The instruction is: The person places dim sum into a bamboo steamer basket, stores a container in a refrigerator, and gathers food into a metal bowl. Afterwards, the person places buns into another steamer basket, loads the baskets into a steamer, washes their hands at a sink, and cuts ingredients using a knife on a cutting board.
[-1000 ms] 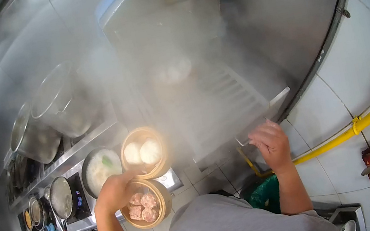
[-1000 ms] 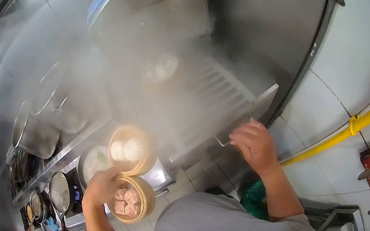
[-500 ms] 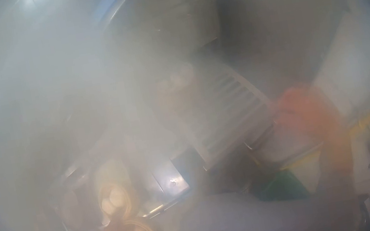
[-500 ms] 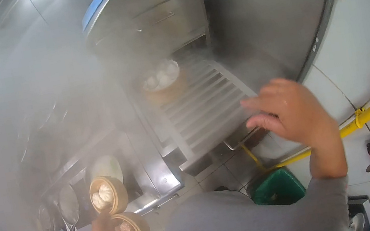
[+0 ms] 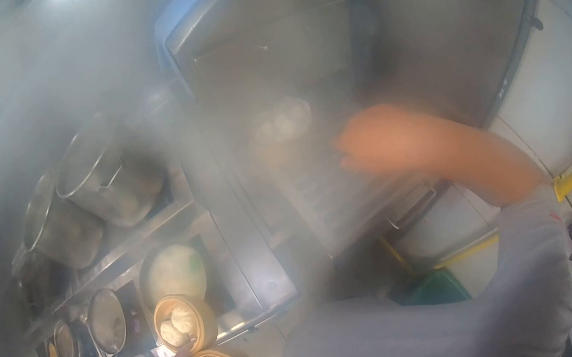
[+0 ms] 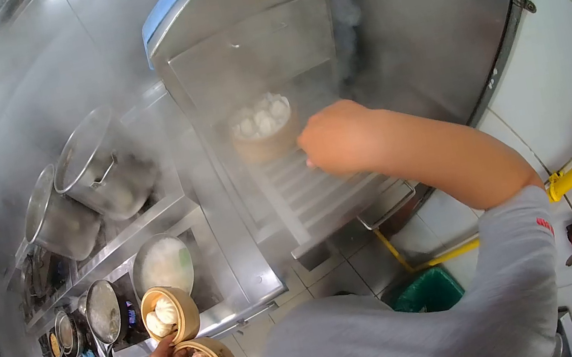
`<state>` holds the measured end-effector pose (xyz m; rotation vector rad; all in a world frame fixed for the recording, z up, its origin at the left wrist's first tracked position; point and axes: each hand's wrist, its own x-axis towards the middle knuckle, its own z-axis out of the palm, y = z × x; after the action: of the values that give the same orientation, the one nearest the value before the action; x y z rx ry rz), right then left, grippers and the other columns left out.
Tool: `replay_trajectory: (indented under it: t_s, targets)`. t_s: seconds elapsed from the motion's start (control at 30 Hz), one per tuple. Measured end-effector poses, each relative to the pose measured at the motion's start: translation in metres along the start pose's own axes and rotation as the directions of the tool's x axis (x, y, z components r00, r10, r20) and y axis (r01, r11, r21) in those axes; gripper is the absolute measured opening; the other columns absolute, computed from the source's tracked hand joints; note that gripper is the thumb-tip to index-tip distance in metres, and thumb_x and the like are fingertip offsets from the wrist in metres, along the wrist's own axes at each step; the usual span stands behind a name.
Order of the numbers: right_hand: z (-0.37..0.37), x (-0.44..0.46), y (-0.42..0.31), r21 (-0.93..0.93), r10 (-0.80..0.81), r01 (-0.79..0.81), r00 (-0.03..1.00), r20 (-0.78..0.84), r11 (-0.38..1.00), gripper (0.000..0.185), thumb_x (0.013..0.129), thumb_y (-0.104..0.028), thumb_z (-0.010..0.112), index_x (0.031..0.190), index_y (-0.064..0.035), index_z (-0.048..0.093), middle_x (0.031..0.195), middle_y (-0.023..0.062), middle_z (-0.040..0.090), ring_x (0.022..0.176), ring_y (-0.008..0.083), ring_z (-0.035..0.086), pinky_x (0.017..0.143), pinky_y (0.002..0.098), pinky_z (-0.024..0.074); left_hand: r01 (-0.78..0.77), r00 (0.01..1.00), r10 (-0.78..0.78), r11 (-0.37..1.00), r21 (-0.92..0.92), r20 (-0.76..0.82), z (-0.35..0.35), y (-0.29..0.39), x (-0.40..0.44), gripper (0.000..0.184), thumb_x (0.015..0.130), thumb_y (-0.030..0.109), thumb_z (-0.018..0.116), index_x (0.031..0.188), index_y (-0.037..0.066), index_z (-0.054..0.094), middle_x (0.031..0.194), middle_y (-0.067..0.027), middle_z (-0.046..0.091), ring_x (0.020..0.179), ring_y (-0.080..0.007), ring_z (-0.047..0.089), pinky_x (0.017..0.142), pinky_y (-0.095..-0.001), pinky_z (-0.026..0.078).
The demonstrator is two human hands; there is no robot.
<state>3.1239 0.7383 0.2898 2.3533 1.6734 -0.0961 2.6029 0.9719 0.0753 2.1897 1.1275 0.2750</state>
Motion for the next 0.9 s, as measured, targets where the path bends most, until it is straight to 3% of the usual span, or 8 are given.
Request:
replay_trajectory:
  t_s: [0.03,0.17,0.27,0.33,0.43,0.53,0.67,0.9]
  targets:
    - [0.002,0.019,0.002,-0.038,0.009,-0.007,0.998,0.067,0.999,0.037,0.103,-0.034,0.06,0.127,-0.0063,0.066,0.114,0.016,0.073,0.11,0.0357,0.069,0.09,0.0487,0.0548,-0.011,1.0,0.011,0.999,0.052,0.004,-0.002,-0.005,0.0,0.047,0.081,0.012,0.072,0.127,0.007,0.067,0.108,-0.0221,0.073,0.104,-0.0448,0.067,0.087,-0.0465,0.054]
    - [0.021,0.083,0.012,0.002,0.018,-0.018,0.999,0.05,1.0,0.052,0.103,-0.033,0.061,0.148,-0.0095,0.051,0.123,0.0162,0.071,0.114,0.036,0.068,0.092,0.0498,0.0543,0.003,1.0,-0.003,1.0,0.029,-0.001,-0.008,0.027,0.003,0.047,0.081,0.01,0.072,0.127,0.006,0.067,0.107,-0.0234,0.073,0.102,-0.0447,0.068,0.085,-0.0463,0.055]
    - [0.046,0.114,0.019,0.136,0.028,-0.024,0.999,-0.024,0.99,0.069,0.101,-0.034,0.063,0.16,-0.0133,0.033,0.131,0.0174,0.068,0.117,0.0374,0.066,0.094,0.0517,0.0532,-0.126,0.992,0.125,0.989,0.078,0.012,-0.008,0.037,0.008,0.043,0.081,-0.004,0.07,0.124,-0.003,0.068,0.1,-0.0195,0.078,0.094,-0.0259,0.076,0.085,-0.0354,0.056]
    - [0.073,0.128,0.026,0.087,-0.105,0.115,0.988,-0.112,0.99,0.058,0.1,-0.041,0.064,0.148,-0.0098,0.054,0.126,0.0186,0.07,0.115,0.0379,0.067,0.096,0.052,0.0526,-0.179,0.982,0.169,0.974,0.139,0.079,-0.013,0.052,0.012,0.044,0.081,0.005,0.069,0.124,0.007,0.07,0.103,-0.0232,0.073,0.095,-0.0426,0.071,0.081,-0.0452,0.056]
    - [0.006,0.096,-0.001,0.006,-0.019,0.018,0.928,0.372,1.0,0.052,0.096,-0.049,0.067,0.123,-0.005,0.073,0.113,0.0189,0.074,0.109,0.0372,0.07,0.094,0.0497,0.0536,-0.093,0.993,0.091,0.995,0.023,0.07,-0.014,0.067,0.019,0.041,0.081,0.004,0.069,0.122,0.007,0.071,0.099,-0.0228,0.073,0.093,-0.0412,0.071,0.08,-0.0451,0.055]
    - [-0.033,0.009,-0.004,-0.032,-0.013,0.028,0.925,0.38,0.999,0.049,0.093,-0.051,0.07,0.106,-0.0045,0.078,0.098,0.0159,0.076,0.098,0.0345,0.072,0.09,0.0474,0.0545,-0.135,0.988,0.128,0.987,0.086,0.09,-0.03,0.099,0.021,0.041,0.082,0.001,0.068,0.122,0.008,0.07,0.097,-0.0226,0.073,0.093,-0.0405,0.072,0.08,-0.0451,0.055]
    - [-0.075,-0.129,-0.029,0.267,0.146,-0.07,0.95,-0.275,0.961,0.044,0.084,-0.037,0.08,0.118,-0.0084,0.075,0.08,0.0142,0.07,0.078,0.0303,0.067,0.075,0.0416,0.0535,-0.219,0.964,0.22,0.975,-0.021,0.149,-0.034,0.1,0.038,0.044,0.082,-0.003,0.069,0.126,0.006,0.069,0.099,-0.0219,0.075,0.093,-0.0352,0.074,0.08,-0.0408,0.056]
    - [0.036,-0.214,-0.036,0.679,0.324,0.091,0.828,-0.458,0.728,0.041,0.081,-0.015,0.083,0.119,-0.0062,0.074,0.075,0.009,0.064,0.064,0.0198,0.059,0.062,0.0306,0.0486,-0.498,0.849,0.456,0.859,0.117,0.268,-0.022,0.205,0.101,0.048,0.084,0.0,0.07,0.131,0.009,0.067,0.101,-0.021,0.074,0.093,-0.0353,0.074,0.084,-0.0392,0.055]
